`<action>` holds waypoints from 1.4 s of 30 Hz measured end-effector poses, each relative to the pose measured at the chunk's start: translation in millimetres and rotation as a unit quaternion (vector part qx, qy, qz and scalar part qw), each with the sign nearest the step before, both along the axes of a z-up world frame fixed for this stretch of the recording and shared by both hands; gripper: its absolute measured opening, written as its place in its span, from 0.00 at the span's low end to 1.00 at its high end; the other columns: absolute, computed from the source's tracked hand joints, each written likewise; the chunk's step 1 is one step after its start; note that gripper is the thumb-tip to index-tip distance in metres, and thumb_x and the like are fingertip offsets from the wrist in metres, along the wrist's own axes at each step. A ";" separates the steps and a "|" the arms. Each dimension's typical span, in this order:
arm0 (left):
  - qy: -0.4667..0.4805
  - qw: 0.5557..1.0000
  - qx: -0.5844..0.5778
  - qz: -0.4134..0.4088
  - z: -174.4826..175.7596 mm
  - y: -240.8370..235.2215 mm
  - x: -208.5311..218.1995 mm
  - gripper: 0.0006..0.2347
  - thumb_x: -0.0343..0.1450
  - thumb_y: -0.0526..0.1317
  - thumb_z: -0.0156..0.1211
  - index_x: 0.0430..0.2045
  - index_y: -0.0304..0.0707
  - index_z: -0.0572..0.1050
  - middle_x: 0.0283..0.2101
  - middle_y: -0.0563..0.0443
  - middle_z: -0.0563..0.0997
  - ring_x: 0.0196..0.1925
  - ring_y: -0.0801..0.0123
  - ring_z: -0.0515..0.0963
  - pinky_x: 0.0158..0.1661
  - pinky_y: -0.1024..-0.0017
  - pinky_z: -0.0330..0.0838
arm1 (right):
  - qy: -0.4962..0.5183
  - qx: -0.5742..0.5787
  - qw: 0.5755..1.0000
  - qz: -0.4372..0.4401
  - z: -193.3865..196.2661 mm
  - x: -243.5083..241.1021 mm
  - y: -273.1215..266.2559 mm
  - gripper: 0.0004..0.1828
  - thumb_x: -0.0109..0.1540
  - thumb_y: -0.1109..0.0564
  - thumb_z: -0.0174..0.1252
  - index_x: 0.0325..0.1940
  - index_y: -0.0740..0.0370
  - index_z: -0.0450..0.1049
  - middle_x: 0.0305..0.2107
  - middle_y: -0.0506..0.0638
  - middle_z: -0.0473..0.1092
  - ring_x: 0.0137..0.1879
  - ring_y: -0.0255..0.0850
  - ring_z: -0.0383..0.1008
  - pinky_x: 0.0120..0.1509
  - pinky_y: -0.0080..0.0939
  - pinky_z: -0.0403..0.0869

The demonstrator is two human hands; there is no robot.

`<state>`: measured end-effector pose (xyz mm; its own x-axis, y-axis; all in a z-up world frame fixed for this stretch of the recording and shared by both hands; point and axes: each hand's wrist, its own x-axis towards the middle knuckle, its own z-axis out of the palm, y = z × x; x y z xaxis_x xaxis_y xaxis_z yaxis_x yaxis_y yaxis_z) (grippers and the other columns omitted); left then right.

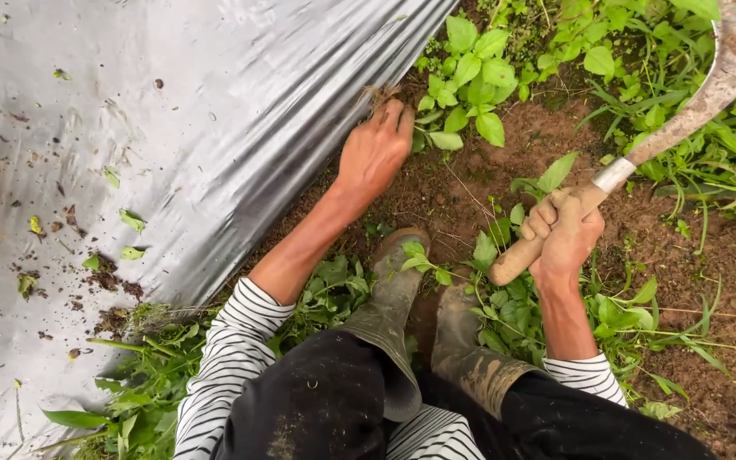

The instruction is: The person uses a sickle to cut weeds and grass growing along the edge of a plastic-covered garden bed. They repeatedly swing the tool to sever the plants at the base and use their left hand to gather the cut vegetation into a pile.

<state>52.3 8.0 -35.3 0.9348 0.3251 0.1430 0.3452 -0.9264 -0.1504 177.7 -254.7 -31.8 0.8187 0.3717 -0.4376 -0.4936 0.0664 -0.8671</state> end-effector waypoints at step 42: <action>-0.094 0.992 -0.067 0.056 -24.4 -9.3 58.5 0.17 0.77 0.21 0.45 0.62 0.24 0.65 0.47 0.34 0.78 0.28 0.70 0.78 0.18 0.79 0.77 | 0.084 -0.015 0.992 -0.096 18.8 3.6 -2.6 0.07 0.66 0.61 0.51 0.33 0.52 0.63 0.19 0.39 0.57 0.22 0.29 0.53 0.23 0.29 0.59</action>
<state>110.8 -1.2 -59.7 0.8524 0.4536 0.2601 0.4575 -0.8879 0.0488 181.3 -257.3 -12.9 0.7878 0.2015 -0.5820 -0.6119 0.1489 -0.7768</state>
